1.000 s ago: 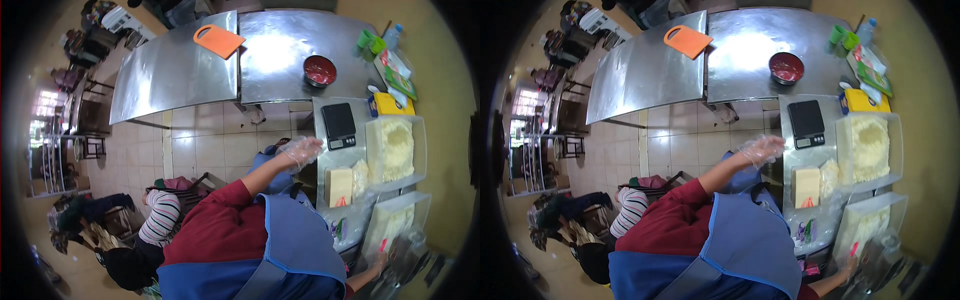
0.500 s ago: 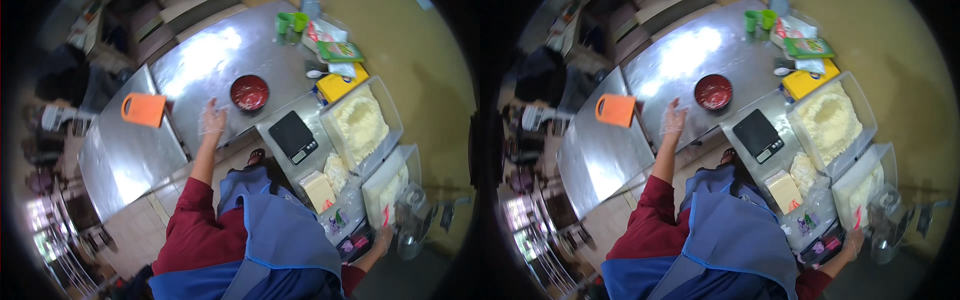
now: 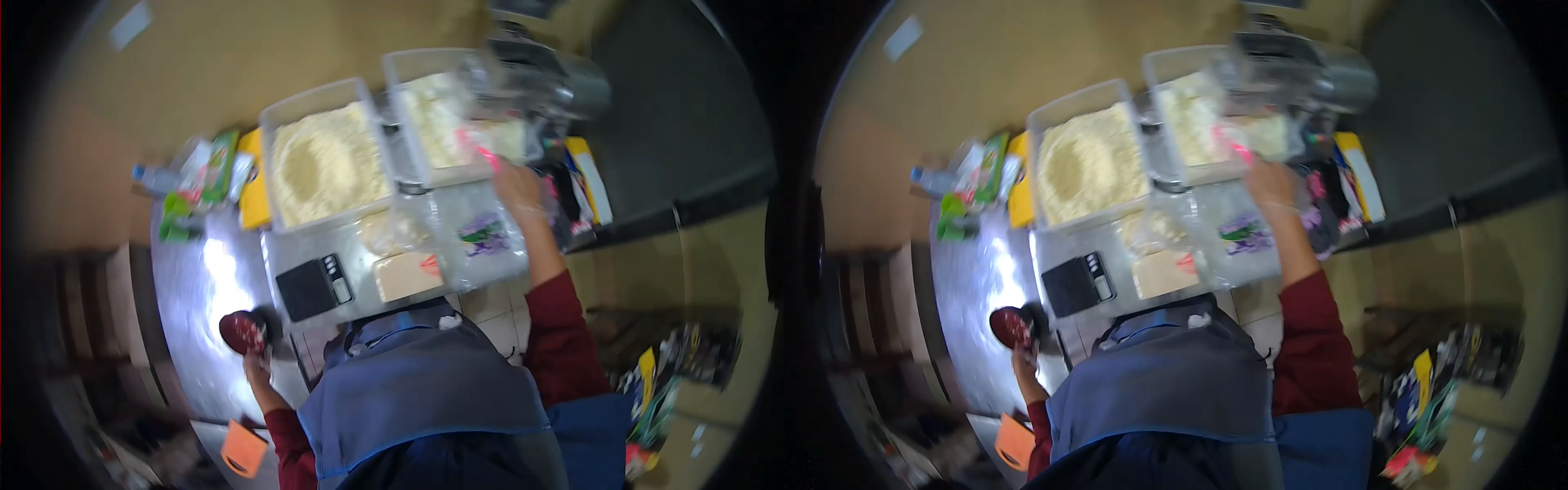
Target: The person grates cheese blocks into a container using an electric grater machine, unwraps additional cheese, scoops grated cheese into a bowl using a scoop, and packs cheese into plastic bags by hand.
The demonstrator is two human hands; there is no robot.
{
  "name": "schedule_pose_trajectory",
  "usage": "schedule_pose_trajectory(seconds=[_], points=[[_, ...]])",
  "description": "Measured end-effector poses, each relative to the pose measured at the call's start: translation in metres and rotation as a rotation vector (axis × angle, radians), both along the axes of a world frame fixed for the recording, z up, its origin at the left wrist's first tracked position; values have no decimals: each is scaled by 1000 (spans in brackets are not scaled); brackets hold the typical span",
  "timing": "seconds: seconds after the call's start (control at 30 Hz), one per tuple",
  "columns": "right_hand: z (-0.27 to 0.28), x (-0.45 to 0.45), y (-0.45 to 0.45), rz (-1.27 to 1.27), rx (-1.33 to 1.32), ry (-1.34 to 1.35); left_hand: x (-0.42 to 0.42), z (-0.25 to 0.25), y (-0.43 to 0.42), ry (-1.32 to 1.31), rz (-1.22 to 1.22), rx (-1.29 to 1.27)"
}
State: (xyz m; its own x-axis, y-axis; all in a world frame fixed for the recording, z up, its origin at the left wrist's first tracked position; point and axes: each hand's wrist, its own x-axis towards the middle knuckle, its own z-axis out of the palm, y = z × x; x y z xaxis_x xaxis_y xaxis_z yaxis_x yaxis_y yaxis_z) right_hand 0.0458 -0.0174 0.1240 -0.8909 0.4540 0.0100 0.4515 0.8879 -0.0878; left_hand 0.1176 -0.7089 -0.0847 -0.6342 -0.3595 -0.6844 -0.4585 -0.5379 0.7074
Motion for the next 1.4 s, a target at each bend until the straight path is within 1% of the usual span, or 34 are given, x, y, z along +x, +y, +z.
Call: schedule_pose_trajectory(seconds=[0.03, 0.07, 0.1, 0.17, 0.2, 0.27, 0.33, 0.43, 0.47, 0.53, 0.57, 0.6, 0.67, 0.73, 0.77, 0.8, 0.83, 0.87, 0.9, 0.93, 1.0, 1.03, 1.07, 1.1, 1.13, 1.17, 1.2, 1.23, 1.27, 1.3, 1.37, 1.4], points=[[7, 0, -2, -11, -84, 46, -2, -1, -7, 20, -67, 27], [24, 2, -10, -18, -192, 127, -4, 17, 5, 12, -54, -32], [24, -3, -7, -47, -290, 113, -6, 38, 19, 9, -40, -91], [14, -12, 0, -41, -321, 103, -19, 24, -3, 17, -77, -152], [9, -20, 3, -26, -353, 119, -27, 31, -3, 37, -59, -197], [23, -21, -5, -46, -475, 202, -42, 52, 7, 104, 5, -261], [-7, -30, -4, -67, -502, 175, -57, 85, 25, 191, 53, -307], [-1, -25, -11, 29, -511, 208, -93, 131, 63, 351, 36, -319], [-8, -20, -15, -85, -601, 184, -107, 143, 73, 400, -6, -317], [-18, -19, -23, -175, -668, 233, -155, 148, 73, 477, -137, -254], [-19, -20, -26, -204, -665, 244, -179, 147, 75, 553, -222, -178], [-20, -22, -29, -234, -662, 255, -196, 150, 85, 560, -249, -168], [-15, -9, -25, -303, -651, 284, -235, 159, 118, 836, -661, 93], [-1, 15, -21, -285, -588, 396, -239, 184, 189, 809, -736, 163], [5, 29, -16, -331, -579, 412, -243, 195, 218, 777, -774, 212], [11, 47, -13, -388, -593, 424, -258, 201, 235, 711, -1005, 412], [13, 66, -11, -443, -607, 435, -254, 214, 264, 702, -1048, 431], [7, 87, -12, -479, -585, 473, -236, 231, 297, 663, -1070, 515], [-5, 108, -13, -490, -540, 492, -229, 238, 317, 620, -1088, 598], [-23, 132, -16, -498, -493, 509, -249, 224, 319, 615, -1174, 721], [-85, 191, -30, -298, -212, 402, -241, 226, 345, 578, -1227, 745], [-117, 219, -44, -503, -438, 454, -229, 231, 358, 558, -1245, 745], [-110, 255, -71, -581, -541, 280, -214, 241, 371, 460, -1334, 839], [-149, 293, -95, -670, -657, 220, -204, 243, 380, 442, -1354, 863], [-219, 326, -114, -602, -570, 30, -196, 243, 388, 435, -1380, 827], [-242, 354, -149, -854, -653, -51, -188, 241, 394, 432, -1406, 789], [-283, 386, -189, -1042, -697, -133, -179, 237, 400, 431, -1412, 765], [-294, 412, -230, -1186, -744, -233, -174, 233, 405, 415, -1437, 783], [-302, 440, -275, -1248, -851, -237, -169, 229, 410, 410, -1488, 780], [-317, 459, -316, -1179, -899, -422, -162, 227, 415, 408, -1539, 777], [-415, 505, -435, -1058, -631, -225, -140, 233, 424, 379, -1548, 771], [-409, 512, -459, -1251, -860, -318, -133, 234, 426, 380, -1560, 740]])
